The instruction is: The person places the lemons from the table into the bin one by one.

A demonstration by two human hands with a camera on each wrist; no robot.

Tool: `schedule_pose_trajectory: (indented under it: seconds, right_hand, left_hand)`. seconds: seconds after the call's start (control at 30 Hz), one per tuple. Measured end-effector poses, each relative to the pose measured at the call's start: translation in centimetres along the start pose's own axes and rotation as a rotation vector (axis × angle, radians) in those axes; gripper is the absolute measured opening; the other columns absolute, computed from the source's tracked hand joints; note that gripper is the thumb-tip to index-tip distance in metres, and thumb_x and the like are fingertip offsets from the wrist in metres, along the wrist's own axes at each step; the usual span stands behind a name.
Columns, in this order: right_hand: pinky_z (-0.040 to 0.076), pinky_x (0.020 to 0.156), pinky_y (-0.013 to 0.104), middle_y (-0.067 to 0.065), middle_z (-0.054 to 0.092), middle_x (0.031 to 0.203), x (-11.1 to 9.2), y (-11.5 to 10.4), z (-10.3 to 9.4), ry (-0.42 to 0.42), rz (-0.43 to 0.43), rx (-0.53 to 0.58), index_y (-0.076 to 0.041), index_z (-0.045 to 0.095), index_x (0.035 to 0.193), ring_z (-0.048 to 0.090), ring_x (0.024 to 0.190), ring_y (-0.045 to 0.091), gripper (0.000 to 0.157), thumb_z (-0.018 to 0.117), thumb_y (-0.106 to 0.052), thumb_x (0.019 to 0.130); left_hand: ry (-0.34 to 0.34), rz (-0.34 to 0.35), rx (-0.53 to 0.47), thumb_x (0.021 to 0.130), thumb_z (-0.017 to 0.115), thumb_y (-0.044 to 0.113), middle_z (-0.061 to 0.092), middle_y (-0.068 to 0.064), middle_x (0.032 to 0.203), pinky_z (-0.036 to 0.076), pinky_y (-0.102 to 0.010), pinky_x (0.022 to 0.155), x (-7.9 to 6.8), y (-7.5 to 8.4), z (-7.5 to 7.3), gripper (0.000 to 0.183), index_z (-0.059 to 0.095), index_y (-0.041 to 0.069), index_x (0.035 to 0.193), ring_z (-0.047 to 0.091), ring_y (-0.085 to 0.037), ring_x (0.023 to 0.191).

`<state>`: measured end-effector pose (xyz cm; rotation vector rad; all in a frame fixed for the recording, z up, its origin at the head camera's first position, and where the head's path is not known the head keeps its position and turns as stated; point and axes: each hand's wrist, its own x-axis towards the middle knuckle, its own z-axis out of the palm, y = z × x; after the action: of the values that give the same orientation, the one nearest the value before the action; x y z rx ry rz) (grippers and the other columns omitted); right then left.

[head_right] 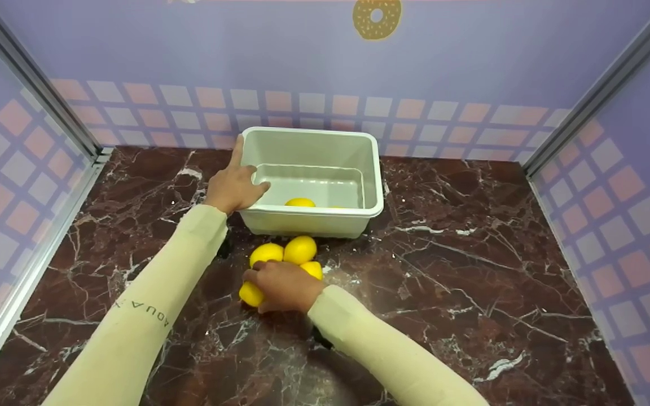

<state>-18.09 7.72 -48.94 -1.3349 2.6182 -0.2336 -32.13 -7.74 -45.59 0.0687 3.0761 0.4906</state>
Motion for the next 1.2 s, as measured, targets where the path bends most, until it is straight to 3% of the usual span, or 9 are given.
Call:
schedule_pose_trajectory:
  seconds: [0.23, 0.67, 1.2]
  right_hand:
    - [0.055, 0.086, 0.034, 0.005, 0.063, 0.116, -0.2, 0.2, -0.5, 0.002, 0.025, -0.009, -0.014, 0.060, 0.126, 0.065, 0.096, 0.019, 0.059, 0.081, -0.029, 0.073]
    - [0.056, 0.085, 0.035, 0.006, 0.063, 0.119, -0.5, 0.7, -0.9, 0.009, 0.027, 0.005, -0.014, 0.059, 0.129, 0.065, 0.099, 0.020, 0.062, 0.082, -0.029, 0.073]
    - [0.056, 0.083, 0.036, 0.006, 0.062, 0.113, -0.9, 1.5, -1.9, 0.047, 0.021, -0.008, -0.013, 0.060, 0.125, 0.062, 0.093, 0.018, 0.056, 0.080, -0.027, 0.074]
  left_hand:
    - [0.007, -0.004, -0.005, 0.087, 0.055, 0.047, -0.006, 0.001, 0.165, 0.054, -0.046, 0.071, 0.1, 0.0, 0.0, 0.065, 0.053, 0.007, 0.139, 0.065, -0.030, 0.081]
    - [0.002, -0.001, -0.009, 0.088, 0.054, 0.044, -0.007, 0.002, 0.165, 0.054, -0.045, 0.067, -0.1, 0.0, -0.1, 0.050, 0.069, 0.006, 0.117, 0.064, -0.029, 0.077]
    - [0.007, 0.003, -0.002, 0.087, 0.054, 0.045, -0.006, 0.001, 0.165, 0.054, -0.048, 0.071, 0.0, 0.0, 0.0, 0.053, 0.067, 0.006, 0.121, 0.065, -0.033, 0.086]
